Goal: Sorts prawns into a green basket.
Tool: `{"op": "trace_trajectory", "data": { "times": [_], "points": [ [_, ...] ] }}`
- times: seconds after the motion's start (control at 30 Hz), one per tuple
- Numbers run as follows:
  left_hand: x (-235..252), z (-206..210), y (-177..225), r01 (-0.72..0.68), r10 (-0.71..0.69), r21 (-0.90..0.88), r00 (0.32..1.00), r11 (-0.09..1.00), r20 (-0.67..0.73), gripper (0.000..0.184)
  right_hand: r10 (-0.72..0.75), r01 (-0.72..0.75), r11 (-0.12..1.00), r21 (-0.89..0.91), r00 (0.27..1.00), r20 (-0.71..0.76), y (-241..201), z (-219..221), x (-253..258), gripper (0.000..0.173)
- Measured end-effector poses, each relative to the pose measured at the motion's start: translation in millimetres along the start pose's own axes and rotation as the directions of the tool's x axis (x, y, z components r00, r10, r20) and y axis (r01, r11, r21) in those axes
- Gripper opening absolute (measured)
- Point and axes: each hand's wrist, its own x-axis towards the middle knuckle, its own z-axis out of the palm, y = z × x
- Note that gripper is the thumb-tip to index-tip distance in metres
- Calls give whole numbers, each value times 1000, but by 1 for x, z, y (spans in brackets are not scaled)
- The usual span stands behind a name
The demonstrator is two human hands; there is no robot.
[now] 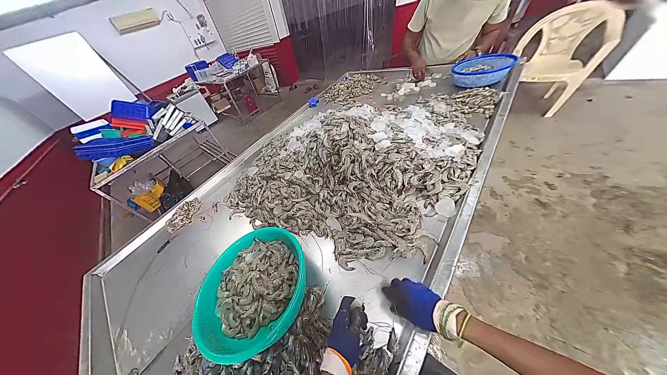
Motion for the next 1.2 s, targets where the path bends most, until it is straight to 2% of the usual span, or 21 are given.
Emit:
{"op": "trace_trajectory", "data": {
  "times": [0.07,0.1,0.17,0.27,0.3,0.4,0.5,0.57,0.63,0.73,0.8,0.87,0.93,1.0,1.07,1.13,1.2],
  "points": [
    [-1,-3,-6,-1,0,-8,997,1000,-80,28,-73,77,996,-43,993,89,-15,-3,6,33],
    [-3,-2,-13,-12,7,-30,988,999,-153,25,-55,55,998,-4,997,51,-28,-12,15,34],
    [-10,-1,-13,19,-35,-65,965,998,-261,29,21,-14,998,58,993,-117,-57,-32,49,35],
    [-22,-6,-10,121,-129,-47,951,992,-281,28,139,-127,990,62,957,-256,-78,-33,105,34],
    [-25,-9,-14,106,-109,-28,955,994,-276,30,119,-118,993,18,955,-271,-76,-23,109,33],
    [-13,-11,-44,-87,117,105,937,991,-328,35,10,-40,992,-121,971,-237,-61,14,86,33],
    [-14,-11,-30,-123,148,110,955,986,-257,35,75,-93,993,-74,973,-219,-49,31,54,28],
    [-11,-8,-24,-160,174,79,953,984,-246,37,141,-131,990,56,962,-233,-48,17,45,31],
    [-9,-4,-18,-179,197,89,941,980,-277,36,168,-144,983,111,954,-248,-50,3,54,32],
    [-3,1,-19,-122,178,205,942,971,-285,37,170,-170,985,18,966,-196,-63,20,71,33],
    [0,2,-18,-105,179,261,943,959,-279,39,135,-140,990,-19,978,-161,-70,36,63,32],
    [0,2,-11,-57,132,299,962,953,-238,43,87,-91,995,-42,992,-96,-75,44,41,30],
    [2,5,-11,16,26,340,993,940,-118,55,22,-23,999,-33,999,-30,-83,42,13,31],
    [7,15,-8,50,-43,340,999,939,-28,61,-16,17,1000,19,998,-56,-84,38,-7,33],
    [9,24,2,140,-152,418,988,897,-6,56,41,-34,996,78,996,-79,-81,41,-13,34],
    [9,28,14,246,-303,556,953,794,11,52,86,-81,994,79,995,-52,-79,45,-17,35],
    [9,28,16,253,-351,612,935,749,42,45,93,-92,995,28,995,-30,-78,48,-17,32]
  ]
}}
